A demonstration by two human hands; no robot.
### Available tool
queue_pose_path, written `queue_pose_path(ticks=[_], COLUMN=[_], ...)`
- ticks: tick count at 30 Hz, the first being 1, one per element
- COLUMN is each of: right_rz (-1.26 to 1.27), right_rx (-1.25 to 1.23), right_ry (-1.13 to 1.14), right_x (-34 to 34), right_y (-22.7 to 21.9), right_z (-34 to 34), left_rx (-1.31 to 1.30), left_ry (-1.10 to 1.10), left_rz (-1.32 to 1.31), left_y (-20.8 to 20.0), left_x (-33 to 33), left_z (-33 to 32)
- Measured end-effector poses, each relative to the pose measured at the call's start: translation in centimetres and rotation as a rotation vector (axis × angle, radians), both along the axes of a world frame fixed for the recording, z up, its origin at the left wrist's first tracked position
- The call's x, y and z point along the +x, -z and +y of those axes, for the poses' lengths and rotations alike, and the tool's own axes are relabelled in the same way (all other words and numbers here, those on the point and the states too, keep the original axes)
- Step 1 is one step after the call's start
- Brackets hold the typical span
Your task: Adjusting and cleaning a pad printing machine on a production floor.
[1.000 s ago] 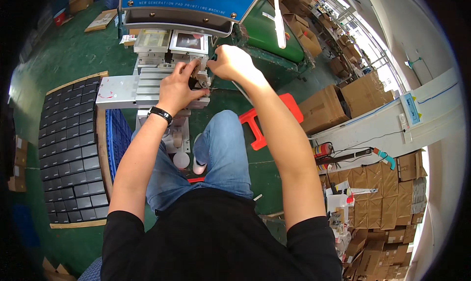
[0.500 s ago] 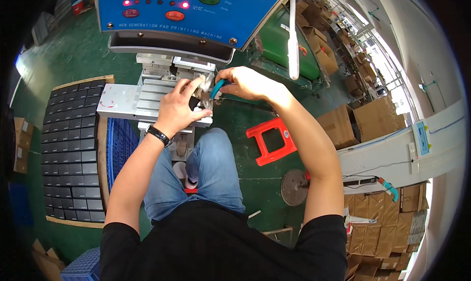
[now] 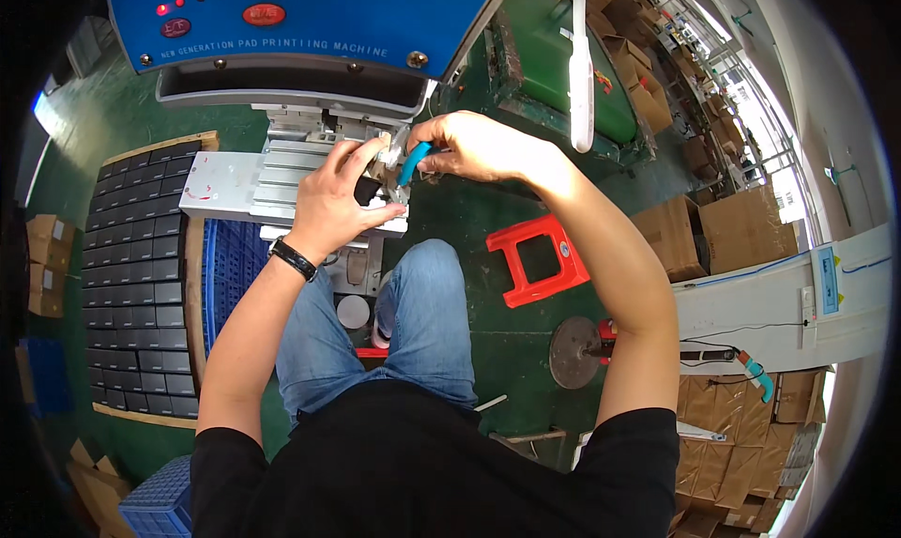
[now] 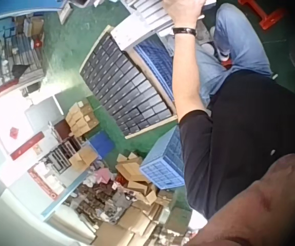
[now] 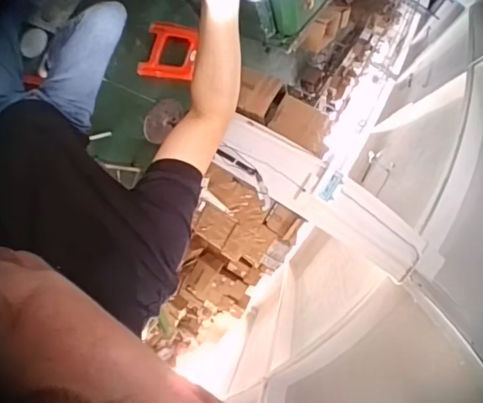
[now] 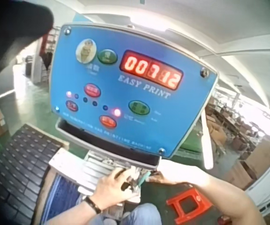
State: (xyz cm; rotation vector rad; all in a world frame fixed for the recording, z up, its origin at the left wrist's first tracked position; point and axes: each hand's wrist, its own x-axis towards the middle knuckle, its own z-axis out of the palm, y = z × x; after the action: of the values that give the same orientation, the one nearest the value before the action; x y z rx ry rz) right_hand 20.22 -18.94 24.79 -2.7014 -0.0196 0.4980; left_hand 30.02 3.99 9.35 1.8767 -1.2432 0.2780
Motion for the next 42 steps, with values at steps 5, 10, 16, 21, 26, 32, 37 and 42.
queue_pose_path(ticks=[5,10,16,21,26,32,37,42], right_rz=[-0.050,-0.191,-0.183,-0.189,-0.196,-0.189,-0.121,-0.108], right_rx=[0.074,-0.083,-0.230,-0.237,-0.278,-0.225,-0.214,-0.153], right_ry=[-0.046,-0.226,-0.256,-0.215,-0.197,-0.203,-0.146,-0.191], right_x=[0.3,0.6,0.9,0.5,0.5,0.5,0.8,0.8], right_y=[0.4,0.3,-0.7,-0.8,-0.5,-1.1,-1.5,-1.2], right_z=[0.1,0.5,1.8,2.3,2.3,2.6,2.4,1.8], left_rx=[-0.008,-0.003,0.006,-0.002,0.014,0.013,0.011,0.000], left_ry=[-0.036,-0.033,-0.042,-0.033,-0.036,-0.031,0.003,0.003], left_rz=[-0.016,-0.036,-0.033,-0.041,-0.032,-0.005,0.028,0.003], left_y=[0.4,1.0,0.8,0.6,0.8,0.6,0.4,0.4], left_x=[-0.1,0.1,0.1,0.1,0.2,0.1,0.1,0.1], left_z=[-0.1,-0.2,-0.3,-0.2,-0.3,-0.3,0.0,0.1])
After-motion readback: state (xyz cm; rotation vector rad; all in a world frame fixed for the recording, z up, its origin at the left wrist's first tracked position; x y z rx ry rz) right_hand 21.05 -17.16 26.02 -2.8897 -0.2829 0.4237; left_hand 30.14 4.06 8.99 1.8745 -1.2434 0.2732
